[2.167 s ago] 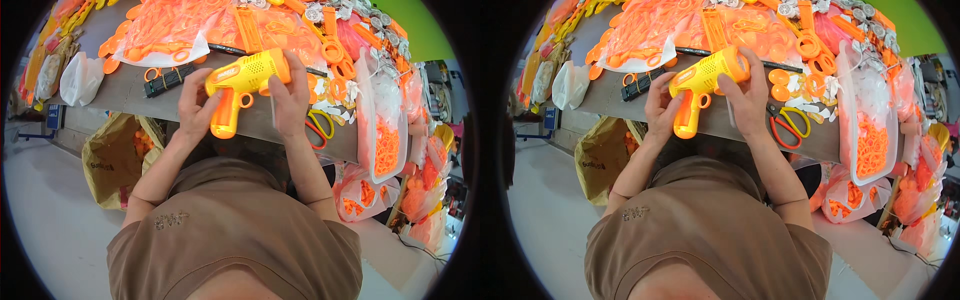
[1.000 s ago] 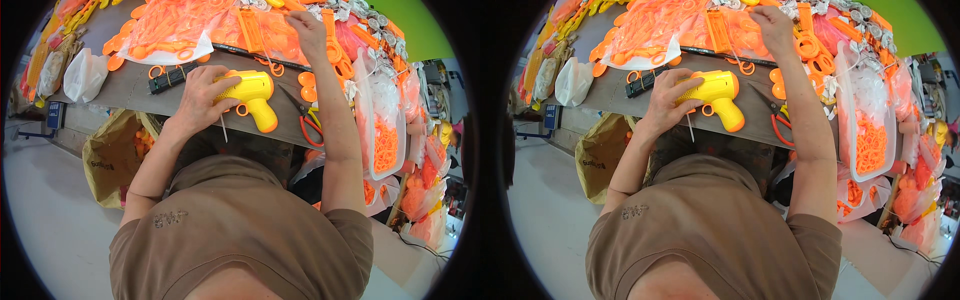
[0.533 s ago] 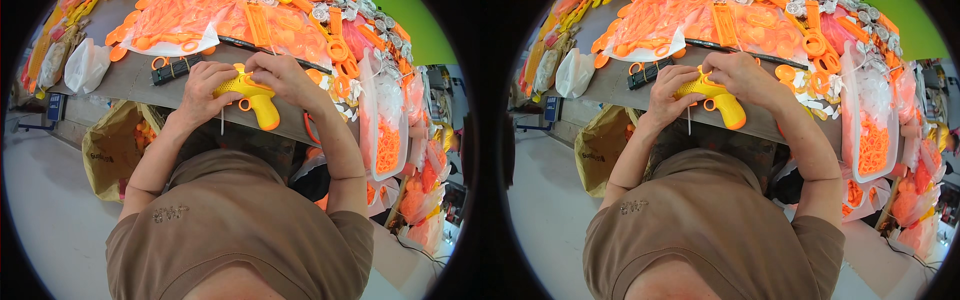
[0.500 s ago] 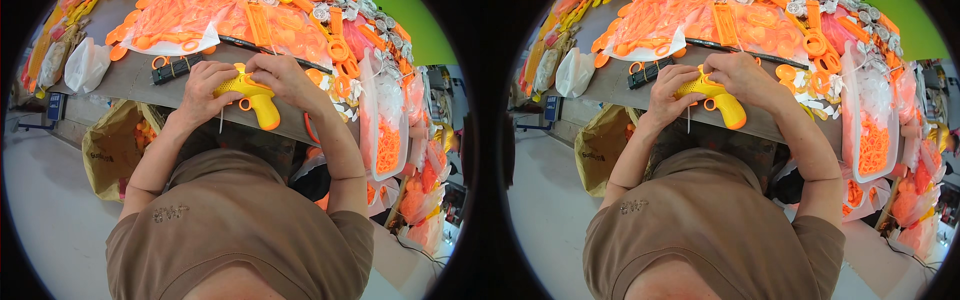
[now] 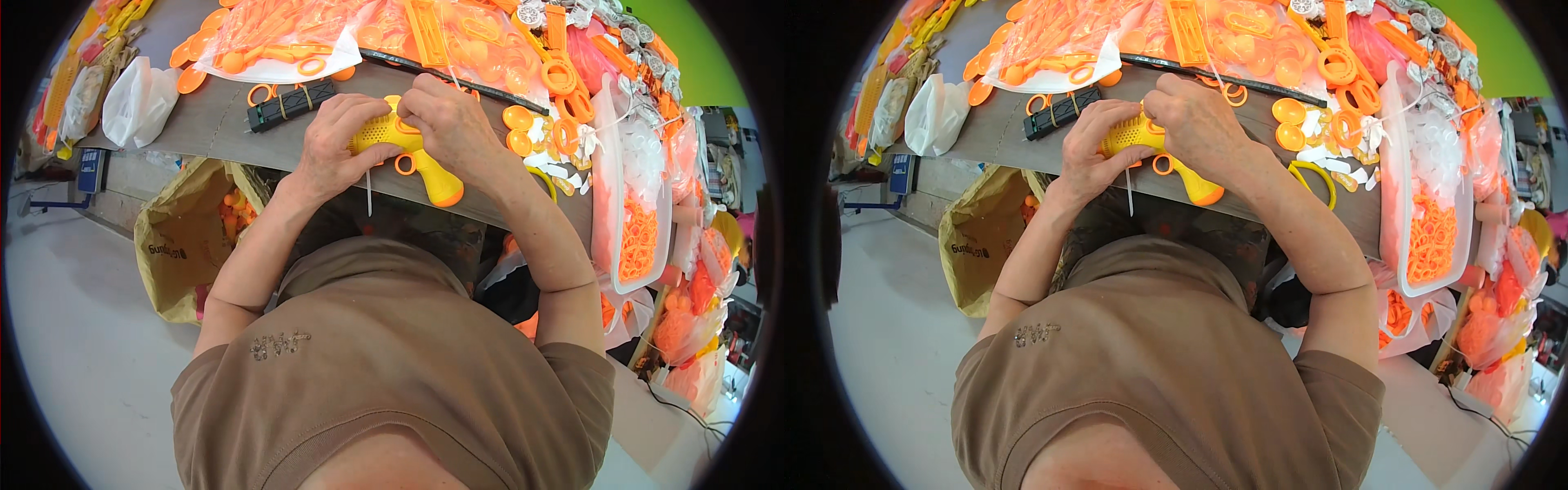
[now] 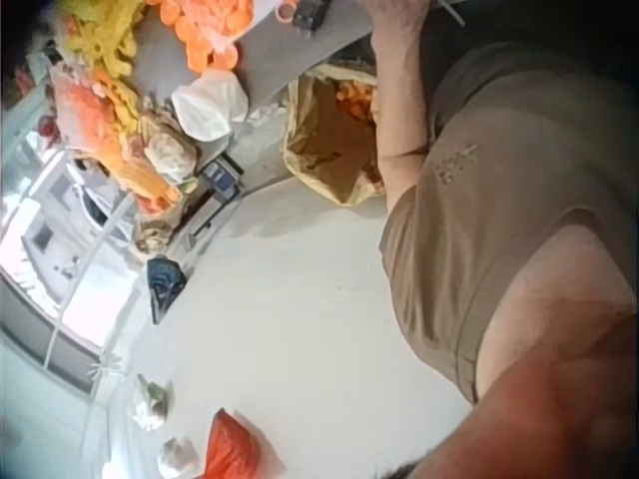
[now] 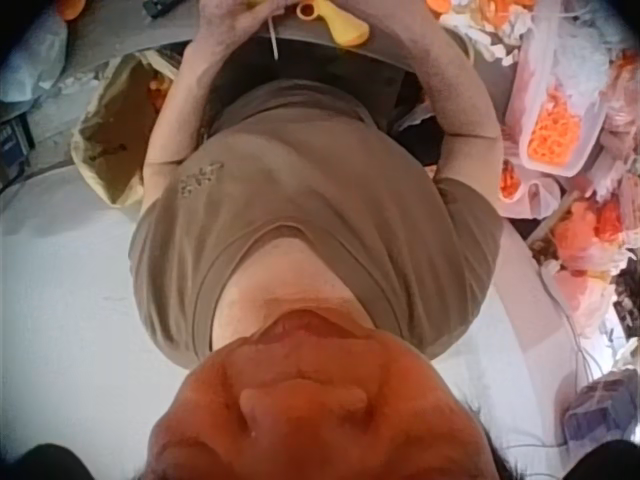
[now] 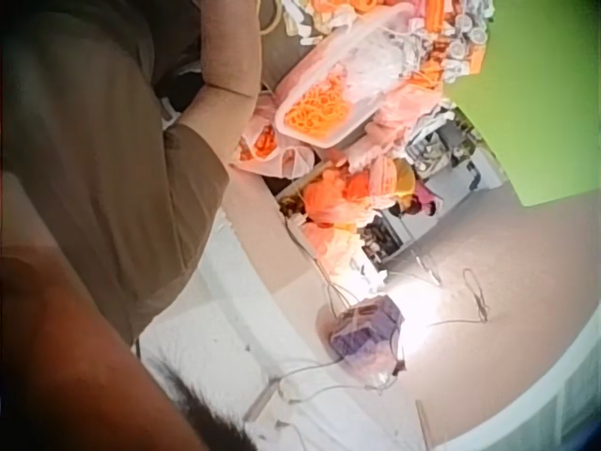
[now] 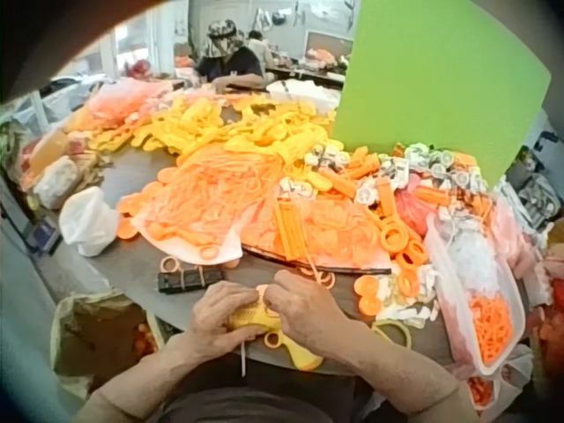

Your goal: Assembling and inspecting yellow plastic toy guns at a workbench.

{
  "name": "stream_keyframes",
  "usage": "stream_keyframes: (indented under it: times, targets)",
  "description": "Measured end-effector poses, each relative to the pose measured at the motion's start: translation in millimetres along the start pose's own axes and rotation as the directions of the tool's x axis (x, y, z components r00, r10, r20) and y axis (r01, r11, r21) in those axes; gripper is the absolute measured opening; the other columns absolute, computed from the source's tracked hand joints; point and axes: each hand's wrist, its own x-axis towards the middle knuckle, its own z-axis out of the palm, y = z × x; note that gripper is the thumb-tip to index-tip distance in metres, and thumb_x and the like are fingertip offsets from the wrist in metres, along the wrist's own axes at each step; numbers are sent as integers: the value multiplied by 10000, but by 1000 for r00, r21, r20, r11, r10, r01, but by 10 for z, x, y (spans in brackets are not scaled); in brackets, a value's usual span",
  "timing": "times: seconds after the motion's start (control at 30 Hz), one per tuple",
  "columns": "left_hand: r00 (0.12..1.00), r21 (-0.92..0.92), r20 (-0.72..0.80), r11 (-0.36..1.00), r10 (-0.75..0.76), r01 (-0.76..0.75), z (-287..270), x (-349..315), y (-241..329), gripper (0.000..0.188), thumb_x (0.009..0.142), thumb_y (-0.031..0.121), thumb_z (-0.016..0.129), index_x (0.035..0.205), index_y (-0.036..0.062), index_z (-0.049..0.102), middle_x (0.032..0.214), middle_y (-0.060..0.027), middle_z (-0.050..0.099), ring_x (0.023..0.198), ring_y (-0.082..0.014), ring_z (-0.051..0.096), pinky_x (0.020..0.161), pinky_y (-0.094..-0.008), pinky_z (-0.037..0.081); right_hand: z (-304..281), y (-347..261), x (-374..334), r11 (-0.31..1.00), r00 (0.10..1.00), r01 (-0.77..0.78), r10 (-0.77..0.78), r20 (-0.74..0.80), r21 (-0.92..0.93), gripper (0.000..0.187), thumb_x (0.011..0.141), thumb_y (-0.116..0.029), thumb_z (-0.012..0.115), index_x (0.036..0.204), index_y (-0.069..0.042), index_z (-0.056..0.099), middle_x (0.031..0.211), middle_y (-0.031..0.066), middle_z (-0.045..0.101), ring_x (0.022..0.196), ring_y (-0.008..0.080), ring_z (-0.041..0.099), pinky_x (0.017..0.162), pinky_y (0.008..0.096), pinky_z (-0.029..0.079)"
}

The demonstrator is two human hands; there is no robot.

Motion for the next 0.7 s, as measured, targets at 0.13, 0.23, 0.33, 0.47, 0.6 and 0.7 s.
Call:
stream_keyframes:
  times: [0.13,0.23,0.33,0.47,0.6,0.7]
  targets:
    - [999,-31,-13,999,44,-45,3,-11,-45,434,652,188,775,1015,26,601,977,-103,620,914,-275,578,806,-370,445,-10,-15,8,998,999,37,-37,4,-45,33,769,17,550,795,-3,542,797,102,485,719,273,559,604,358,454]
    - [996,-15,11,996,85,-85,-5,-10,-36,413,658,181,769,1012,37,613,995,-107,615,913,-277,576,803,-369,446,-3,-17,-30,992,996,88,-88,-1,-94,120,657,1,589,756,-9,523,783,101,479,745,269,550,619,369,471]
    - [988,25,39,988,148,-149,11,-14,-36,369,668,171,757,998,56,638,1014,-108,609,915,-282,572,791,-366,452,-14,-29,-69,992,995,90,-92,-24,-85,134,651,-13,601,762,-15,526,790,98,481,741,266,551,611,361,469]
    - [973,77,67,971,222,-227,22,11,-27,303,674,153,739,960,76,676,1017,-113,606,917,-294,564,766,-367,463,-4,-11,-110,999,998,24,-25,-64,-27,39,760,13,549,794,-5,545,791,109,484,715,288,551,603,364,456]
    - [964,126,102,958,247,-259,-21,16,-29,295,664,132,736,947,65,684,1021,-134,604,914,-312,563,760,-372,469,74,16,-138,999,991,0,5,-131,37,46,775,-25,563,810,-7,540,800,110,491,739,287,551,625,364,456]
    - [965,105,112,963,238,-249,-28,35,-2,309,652,116,743,950,62,684,1025,-137,604,915,-315,563,756,-376,475,49,-13,-183,998,988,-59,63,-143,31,85,781,-50,577,846,-7,544,822,112,511,757,288,544,642,360,455]
